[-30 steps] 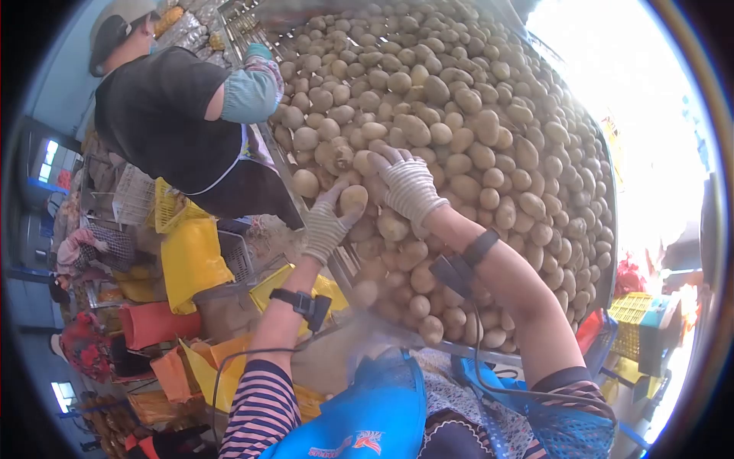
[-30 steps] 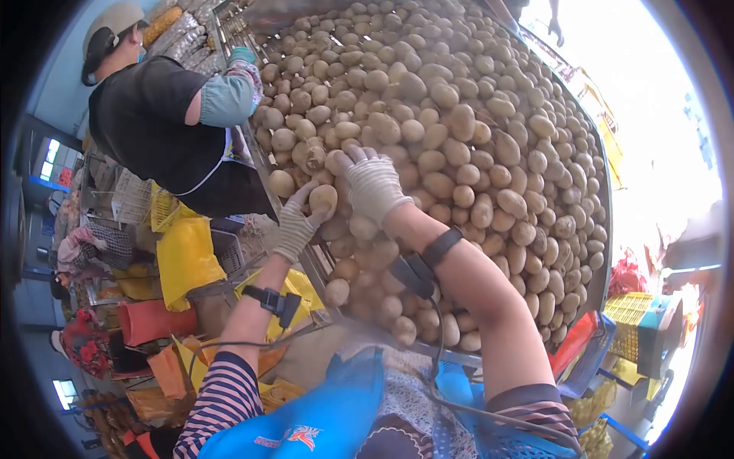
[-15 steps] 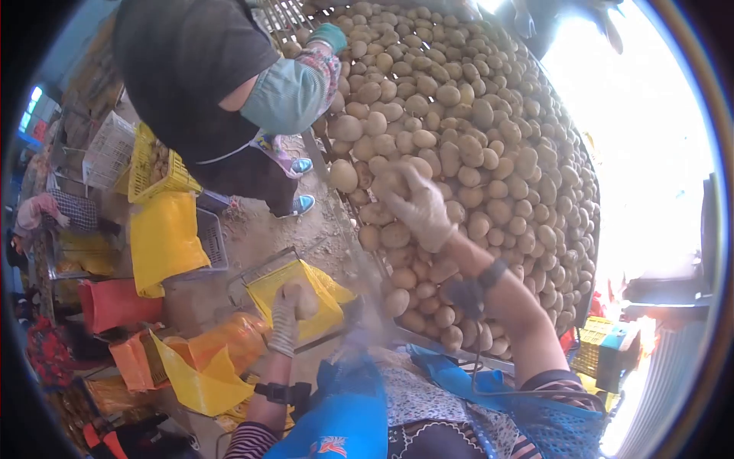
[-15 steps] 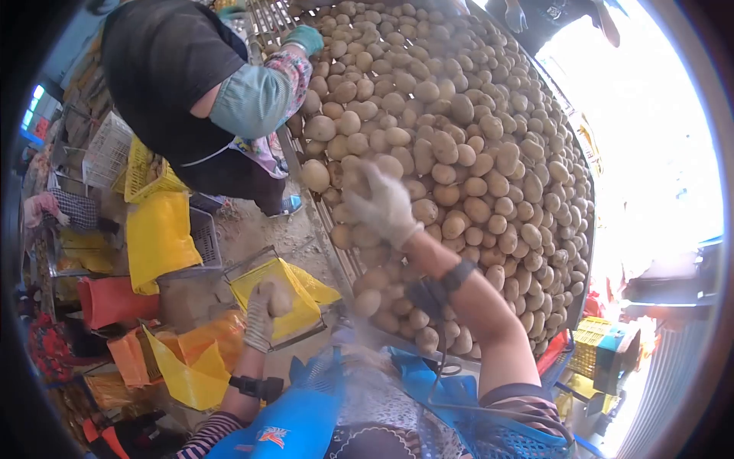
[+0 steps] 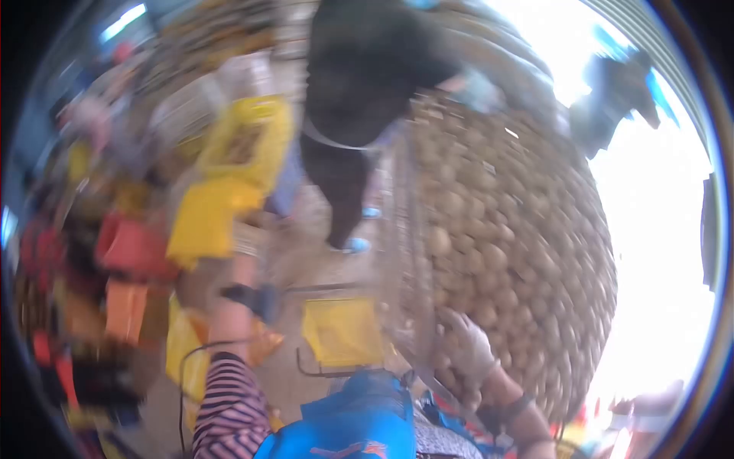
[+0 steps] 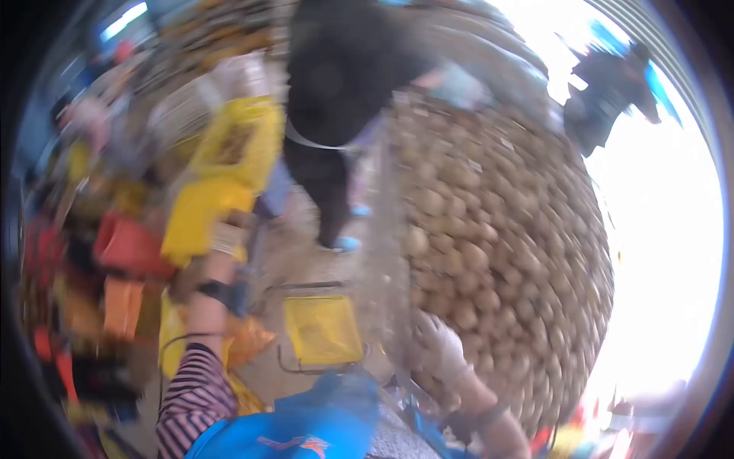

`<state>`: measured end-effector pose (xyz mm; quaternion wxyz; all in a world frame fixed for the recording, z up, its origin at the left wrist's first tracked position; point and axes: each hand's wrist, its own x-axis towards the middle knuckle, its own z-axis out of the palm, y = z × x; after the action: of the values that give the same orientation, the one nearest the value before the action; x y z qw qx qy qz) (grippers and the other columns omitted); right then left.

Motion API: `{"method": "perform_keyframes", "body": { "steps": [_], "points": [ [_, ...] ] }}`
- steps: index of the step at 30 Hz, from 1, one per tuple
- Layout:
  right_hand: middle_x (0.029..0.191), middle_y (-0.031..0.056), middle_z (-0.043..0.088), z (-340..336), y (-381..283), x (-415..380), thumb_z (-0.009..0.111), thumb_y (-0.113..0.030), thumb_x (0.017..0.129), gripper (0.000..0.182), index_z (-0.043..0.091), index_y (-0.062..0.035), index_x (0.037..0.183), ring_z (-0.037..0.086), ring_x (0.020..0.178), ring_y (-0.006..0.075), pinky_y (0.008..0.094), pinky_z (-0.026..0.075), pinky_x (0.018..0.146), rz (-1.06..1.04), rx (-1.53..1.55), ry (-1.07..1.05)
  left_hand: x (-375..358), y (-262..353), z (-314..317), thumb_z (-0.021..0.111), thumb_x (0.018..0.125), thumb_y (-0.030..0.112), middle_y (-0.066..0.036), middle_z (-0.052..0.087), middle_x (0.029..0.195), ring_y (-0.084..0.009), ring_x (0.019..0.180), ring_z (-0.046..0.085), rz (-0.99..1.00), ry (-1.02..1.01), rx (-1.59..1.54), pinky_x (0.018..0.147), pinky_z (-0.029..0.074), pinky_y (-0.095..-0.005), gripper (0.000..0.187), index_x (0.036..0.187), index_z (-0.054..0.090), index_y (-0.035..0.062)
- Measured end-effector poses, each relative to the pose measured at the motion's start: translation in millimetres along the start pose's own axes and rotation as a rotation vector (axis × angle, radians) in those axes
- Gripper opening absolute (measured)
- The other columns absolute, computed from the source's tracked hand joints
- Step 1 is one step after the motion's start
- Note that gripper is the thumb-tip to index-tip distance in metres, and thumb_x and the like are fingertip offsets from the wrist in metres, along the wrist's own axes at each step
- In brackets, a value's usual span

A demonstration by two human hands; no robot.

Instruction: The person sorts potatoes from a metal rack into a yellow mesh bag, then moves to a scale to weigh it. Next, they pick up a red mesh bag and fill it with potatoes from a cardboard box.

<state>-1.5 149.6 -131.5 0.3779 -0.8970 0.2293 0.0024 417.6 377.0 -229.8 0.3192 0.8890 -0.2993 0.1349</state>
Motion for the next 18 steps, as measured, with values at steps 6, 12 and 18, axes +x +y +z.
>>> {"method": "perform_keyframes", "body": {
  "steps": [6, 12, 18],
  "points": [
    [0.121, 0.0173, 0.052, -72.5, 81.5, -12.6, 0.056, -0.02, 0.083, 0.042, 0.049, -0.0058, 0.122, 0.045, 0.116, 0.0387, 0.0447, 0.039, 0.095, 0.212, -0.389, 0.708, 149.0, 13.1, 28.1, 0.053, 0.089, 0.035, -0.011, 0.05, 0.125, -0.0219, 0.108, 0.052, -1.019, 0.101, -1.428, 0.093, 0.045, -0.0361, 0.049, 0.127, 0.047, 0.0055],
    [0.114, 0.0148, 0.054, -115.2, 149.1, 62.2, 0.058, -0.029, 0.081, 0.038, 0.055, -0.0148, 0.116, 0.051, 0.105, 0.0364, 0.0453, 0.041, 0.089, 0.331, -0.581, 0.711, -0.4, 181.7, 105.6, 0.061, 0.086, 0.012, -0.001, 0.06, 0.101, -0.0106, 0.084, 0.057, -0.544, -0.661, -1.155, 0.074, 0.048, -0.0244, 0.031, 0.116, 0.059, 0.0077],
    [0.098, 0.0108, 0.056, -84.2, 142.6, 27.4, 0.062, -0.026, 0.076, 0.033, 0.056, -0.0191, 0.108, 0.056, 0.09, 0.0319, 0.0436, 0.045, 0.076, 0.202, -0.356, 0.599, -71.4, 336.1, 156.6, 0.065, 0.08, 0.008, -0.012, 0.056, 0.117, -0.0224, 0.102, 0.057, 0.582, -0.717, -0.723, 0.088, 0.046, -0.0325, 0.041, 0.119, 0.055, 0.006]
  ]
}}
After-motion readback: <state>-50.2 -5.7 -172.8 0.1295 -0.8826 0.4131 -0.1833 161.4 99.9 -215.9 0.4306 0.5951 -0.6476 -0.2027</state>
